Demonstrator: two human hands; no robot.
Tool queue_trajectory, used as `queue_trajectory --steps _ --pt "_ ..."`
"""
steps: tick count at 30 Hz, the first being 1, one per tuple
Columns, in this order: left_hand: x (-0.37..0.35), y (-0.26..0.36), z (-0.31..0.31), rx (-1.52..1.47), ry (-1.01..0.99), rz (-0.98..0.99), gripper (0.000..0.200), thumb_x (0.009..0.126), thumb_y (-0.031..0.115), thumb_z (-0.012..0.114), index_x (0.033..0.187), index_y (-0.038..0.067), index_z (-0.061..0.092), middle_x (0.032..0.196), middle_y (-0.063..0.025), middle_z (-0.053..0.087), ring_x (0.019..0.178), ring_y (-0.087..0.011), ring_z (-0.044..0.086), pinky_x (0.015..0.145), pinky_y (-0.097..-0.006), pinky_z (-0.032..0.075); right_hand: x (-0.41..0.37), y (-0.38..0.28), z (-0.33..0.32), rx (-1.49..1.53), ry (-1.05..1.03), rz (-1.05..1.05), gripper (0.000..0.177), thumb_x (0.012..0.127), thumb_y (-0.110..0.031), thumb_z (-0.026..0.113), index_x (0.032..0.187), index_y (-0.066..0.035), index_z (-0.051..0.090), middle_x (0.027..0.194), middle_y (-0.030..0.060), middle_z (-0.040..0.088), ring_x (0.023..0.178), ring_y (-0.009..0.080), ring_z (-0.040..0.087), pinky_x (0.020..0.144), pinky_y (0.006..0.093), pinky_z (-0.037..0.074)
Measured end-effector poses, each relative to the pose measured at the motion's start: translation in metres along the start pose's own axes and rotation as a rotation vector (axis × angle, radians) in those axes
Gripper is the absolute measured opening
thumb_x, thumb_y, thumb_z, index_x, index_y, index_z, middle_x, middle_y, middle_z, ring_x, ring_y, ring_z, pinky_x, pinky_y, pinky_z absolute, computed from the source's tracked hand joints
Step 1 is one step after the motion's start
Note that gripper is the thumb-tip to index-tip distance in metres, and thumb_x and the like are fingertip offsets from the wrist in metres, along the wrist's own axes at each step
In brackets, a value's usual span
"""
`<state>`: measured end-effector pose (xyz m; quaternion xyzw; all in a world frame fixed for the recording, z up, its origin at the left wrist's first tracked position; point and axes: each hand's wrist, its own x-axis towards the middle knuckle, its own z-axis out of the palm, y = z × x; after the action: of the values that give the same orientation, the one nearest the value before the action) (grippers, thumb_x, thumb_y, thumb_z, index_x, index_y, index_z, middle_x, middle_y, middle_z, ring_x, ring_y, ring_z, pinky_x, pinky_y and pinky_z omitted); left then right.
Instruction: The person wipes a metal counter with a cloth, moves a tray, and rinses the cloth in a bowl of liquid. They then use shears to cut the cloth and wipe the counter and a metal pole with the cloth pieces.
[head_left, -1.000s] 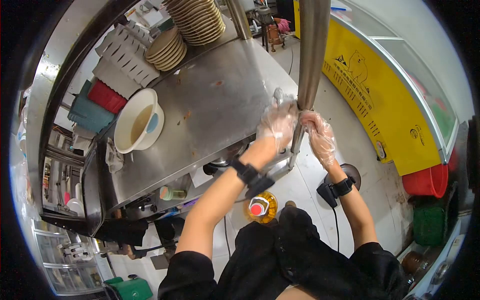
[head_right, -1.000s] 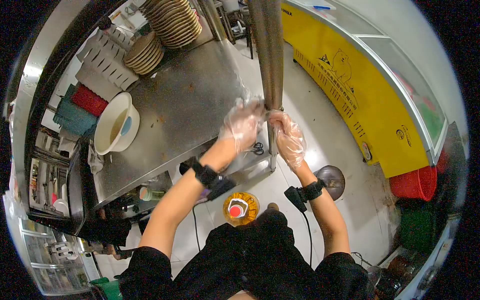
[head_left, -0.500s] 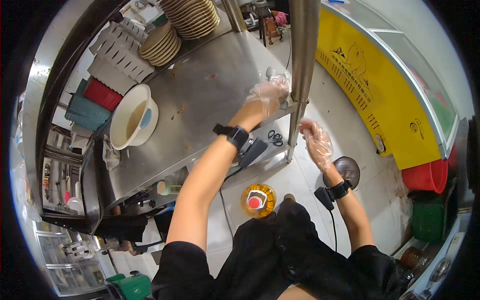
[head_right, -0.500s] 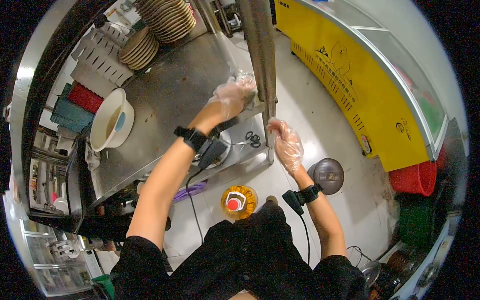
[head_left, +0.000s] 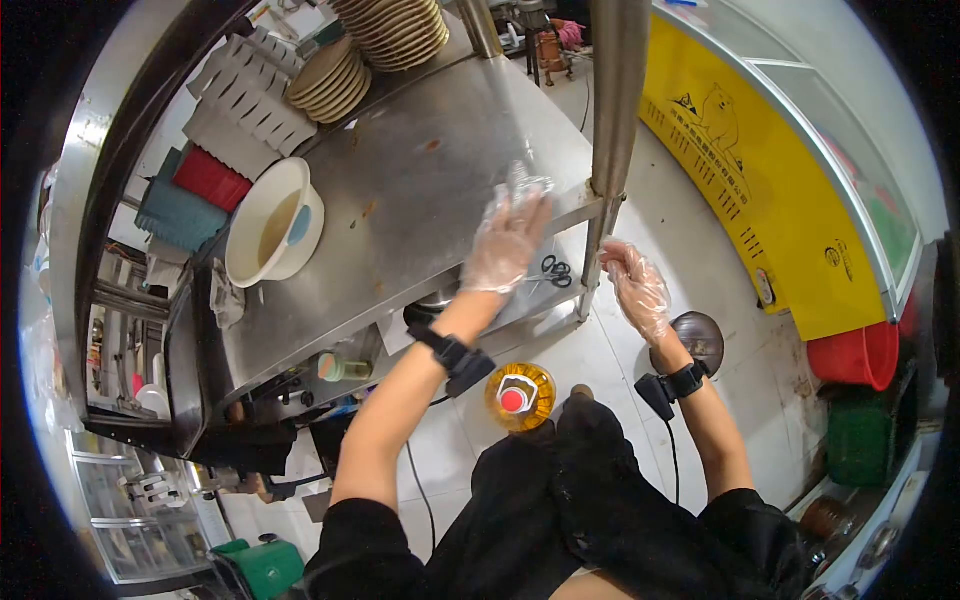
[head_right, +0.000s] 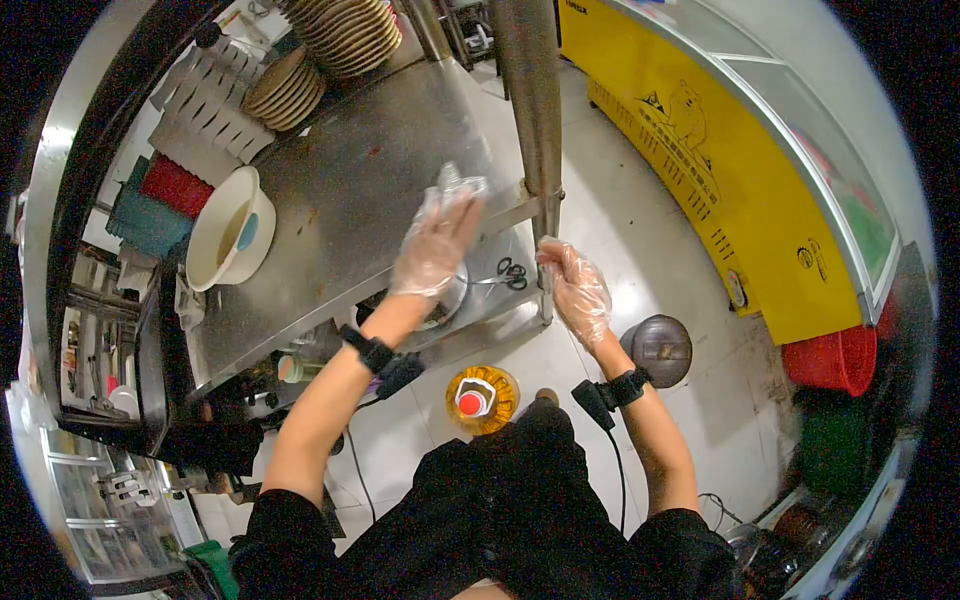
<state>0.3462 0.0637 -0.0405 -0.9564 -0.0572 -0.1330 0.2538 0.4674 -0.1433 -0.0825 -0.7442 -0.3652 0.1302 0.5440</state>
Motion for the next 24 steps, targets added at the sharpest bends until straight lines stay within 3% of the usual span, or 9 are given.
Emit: queue_trajectory --steps 3,5,6,12,13,17,19,21,24 --pt "0.037 0.036 0.015 -0.021 0.228 -0.106 0.068 0.087 0.012 0.051 0.152 0.004 0.029 0.159 -0.0149 0.025 0.141 -0.0411 0.03 0.119 -0.0473 0.024 0.004 -0.003 0.011 0.056 -0.003 -0.047 0.02 0.096 -0.007 0.053 0.115 -0.007 0.058 0.099 0.011 0.071 0.093 0.0249 0.068 0.081 0.0353 0.052" --pt "0.063 0.056 0.017 -0.008 0.077 -0.126 0.066 0.089 0.015 0.049 0.151 0.004 0.03 0.157 -0.0166 0.028 0.14 -0.0439 0.029 0.117 -0.0496 0.026 0.004 -0.001 0.015 0.086 -0.005 -0.085 0.02 0.096 -0.007 0.053 0.115 -0.007 0.058 0.099 0.0109 0.071 0.092 0.0249 0.068 0.081 0.0353 0.052" --pt "0.066 0.065 0.011 0.037 0.089 -0.217 0.065 0.09 0.019 0.047 0.151 0.005 0.03 0.155 -0.0162 0.031 0.138 -0.0433 0.032 0.116 -0.0508 0.027 0.004 0.0 0.015 0.076 -0.001 -0.082 0.02 0.096 -0.007 0.053 0.115 -0.007 0.059 0.098 0.0108 0.071 0.092 0.0251 0.068 0.081 0.0356 0.052" --pt "0.036 0.04 0.006 0.013 0.115 -0.198 0.062 0.09 0.018 0.049 0.15 0.007 0.033 0.152 -0.0141 0.038 0.134 -0.0432 0.038 0.115 -0.0499 0.03 -0.004 0.006 0.005 -0.039 0.011 -0.019 0.022 0.094 -0.007 0.055 0.115 -0.006 0.059 0.098 0.0115 0.071 0.092 0.0254 0.069 0.08 0.0368 0.052" --pt "0.026 0.032 0.001 0.0 0.084 -0.236 0.062 0.09 0.021 0.05 0.149 0.008 0.034 0.15 -0.0131 0.041 0.134 -0.0406 0.04 0.115 -0.0493 0.029 -0.005 0.009 0.001 -0.008 -0.042 -0.003 0.025 0.099 -0.008 0.049 0.121 -0.003 0.057 0.101 0.0108 0.068 0.094 0.0197 0.067 0.082 0.0327 0.054" --pt "-0.01 -0.008 -0.004 0.019 0.021 -0.276 0.056 0.096 0.036 0.047 0.144 0.008 0.041 0.148 -0.0096 0.044 0.134 -0.0319 0.043 0.116 -0.0411 0.031 -0.01 0.014 0.002 -0.014 -0.004 0.004 0.021 0.094 -0.006 0.055 0.115 -0.006 0.06 0.097 0.0118 0.071 0.087 0.0245 0.068 0.079 0.035 0.052" --pt "-0.022 -0.026 -0.014 -0.265 -0.084 -0.291 0.052 0.097 0.041 0.048 0.138 0.008 0.048 0.146 -0.007 0.047 0.134 -0.0262 0.043 0.115 -0.0369 0.032 -0.01 0.006 0.008 -0.012 -0.02 -0.018 0.021 0.095 -0.006 0.056 0.115 -0.006 0.06 0.097 0.0118 0.071 0.087 0.0243 0.068 0.079 0.0348 0.052" --pt "-0.033 -0.042 -0.025 -0.369 -0.082 -0.401 0.047 0.097 0.038 0.05 0.134 0.01 0.053 0.144 -0.0058 0.048 0.134 -0.021 0.043 0.114 -0.0338 0.033 -0.006 -0.01 0.017 -0.013 -0.047 -0.054 0.019 0.095 -0.007 0.057 0.114 -0.006 0.061 0.095 0.0115 0.071 0.088 0.0233 0.068 0.08 0.0334 0.052" --pt "-0.039 -0.07 -0.035 -0.099 0.011 -0.257 0.044 0.097 0.021 0.044 0.139 0.011 0.046 0.148 -0.0072 0.044 0.137 -0.0271 0.041 0.112 -0.0354 0.037 0.001 -0.041 0.042 0.073 -0.038 -0.188 0.017 0.095 -0.007 0.059 0.111 -0.005 0.063 0.097 0.0119 0.07 0.088 0.0235 0.068 0.079 0.0316 0.052"
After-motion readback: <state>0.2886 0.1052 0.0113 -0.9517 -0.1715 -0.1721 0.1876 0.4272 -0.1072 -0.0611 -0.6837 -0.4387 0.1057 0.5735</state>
